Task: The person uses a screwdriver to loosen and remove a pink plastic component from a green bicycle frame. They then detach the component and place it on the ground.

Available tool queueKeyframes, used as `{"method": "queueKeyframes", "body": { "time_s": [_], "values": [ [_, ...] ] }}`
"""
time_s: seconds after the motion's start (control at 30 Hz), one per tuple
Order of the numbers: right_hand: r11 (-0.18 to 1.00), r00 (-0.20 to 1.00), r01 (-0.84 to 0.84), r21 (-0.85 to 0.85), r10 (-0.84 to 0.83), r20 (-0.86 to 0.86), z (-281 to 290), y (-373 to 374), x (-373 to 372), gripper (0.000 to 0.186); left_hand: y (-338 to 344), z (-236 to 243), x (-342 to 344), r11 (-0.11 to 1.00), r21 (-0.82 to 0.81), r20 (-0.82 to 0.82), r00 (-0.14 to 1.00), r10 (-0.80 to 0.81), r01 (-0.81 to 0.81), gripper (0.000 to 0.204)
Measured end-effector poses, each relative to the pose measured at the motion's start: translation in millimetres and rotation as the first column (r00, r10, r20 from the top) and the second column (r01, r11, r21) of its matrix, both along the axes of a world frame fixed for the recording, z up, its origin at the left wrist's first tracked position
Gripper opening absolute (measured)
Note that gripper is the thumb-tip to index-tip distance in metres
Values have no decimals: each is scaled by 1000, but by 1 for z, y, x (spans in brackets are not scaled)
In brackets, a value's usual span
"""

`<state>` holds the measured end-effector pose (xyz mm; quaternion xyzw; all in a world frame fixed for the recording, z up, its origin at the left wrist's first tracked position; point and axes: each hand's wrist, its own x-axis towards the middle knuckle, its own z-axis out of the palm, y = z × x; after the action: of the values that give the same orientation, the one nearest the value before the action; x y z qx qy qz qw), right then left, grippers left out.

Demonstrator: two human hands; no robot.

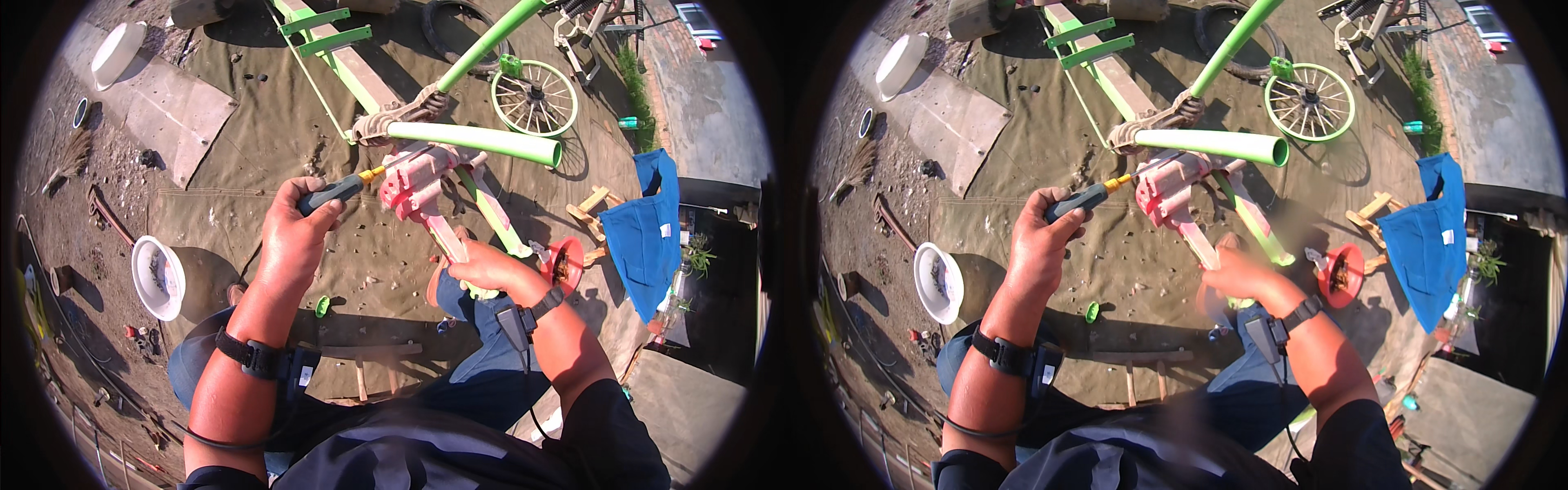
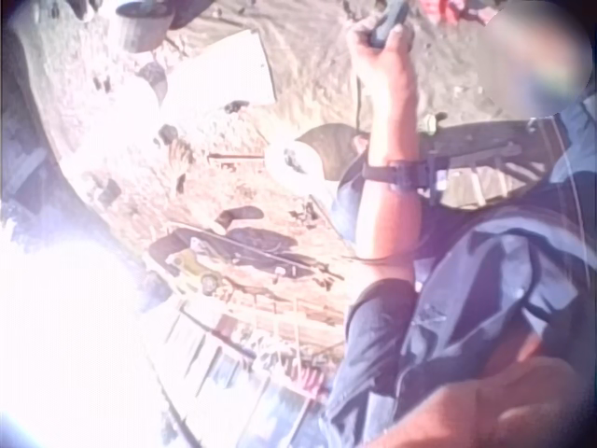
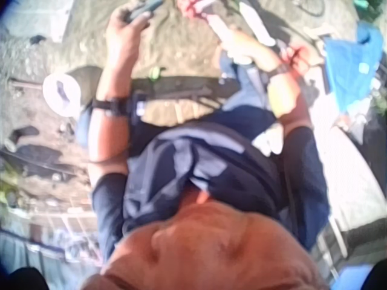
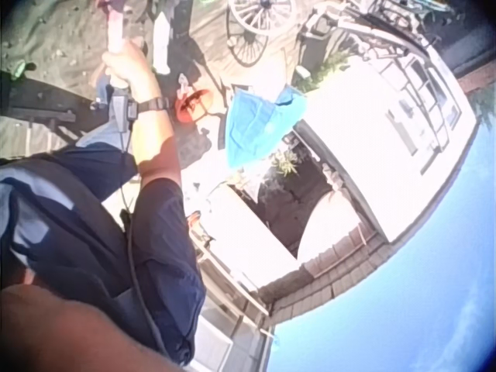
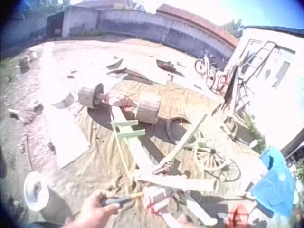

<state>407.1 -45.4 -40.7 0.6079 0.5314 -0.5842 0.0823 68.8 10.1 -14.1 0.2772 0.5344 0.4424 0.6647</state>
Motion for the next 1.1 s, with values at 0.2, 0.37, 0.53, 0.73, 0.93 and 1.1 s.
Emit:
{"method": "queueKeyframes", "body": {
  "time_s": [0.2, 0.37, 0.53, 0.73, 0.93, 1.1],
  "values": [
    [999, 999, 32, 38, -33, 12, 2, -1, -1, 28, -2, -6, 0, 995, 74, -111, 992, -65, 73, 28],
    [998, 1000, -3, 67, 2, 11, -1, -2, 1, 27, -1, -4, -1, 958, 205, -477, 875, -82, 201, 27],
    [1000, 1000, -19, 18, 19, 3, 4, 1, -1, 26, 9, 13, 0, 986, -62, -317, 934, -164, 152, 35],
    [1000, 1000, -15, 22, 16, -14, 4, 1, -3, 26, 10, 15, -2, 987, 18, -317, 937, -145, 159, 39],
    [999, 999, -20, 27, 19, 35, 7, 2, -5, 27, 8, 13, 1, 992, 64, -269, 960, -84, 105, 35],
    [999, 998, 6, 32, -8, 55, 6, 0, -4, 27, 14, 11, -7, 983, -136, -113, 983, -141, 126, 40]
  ]
}}
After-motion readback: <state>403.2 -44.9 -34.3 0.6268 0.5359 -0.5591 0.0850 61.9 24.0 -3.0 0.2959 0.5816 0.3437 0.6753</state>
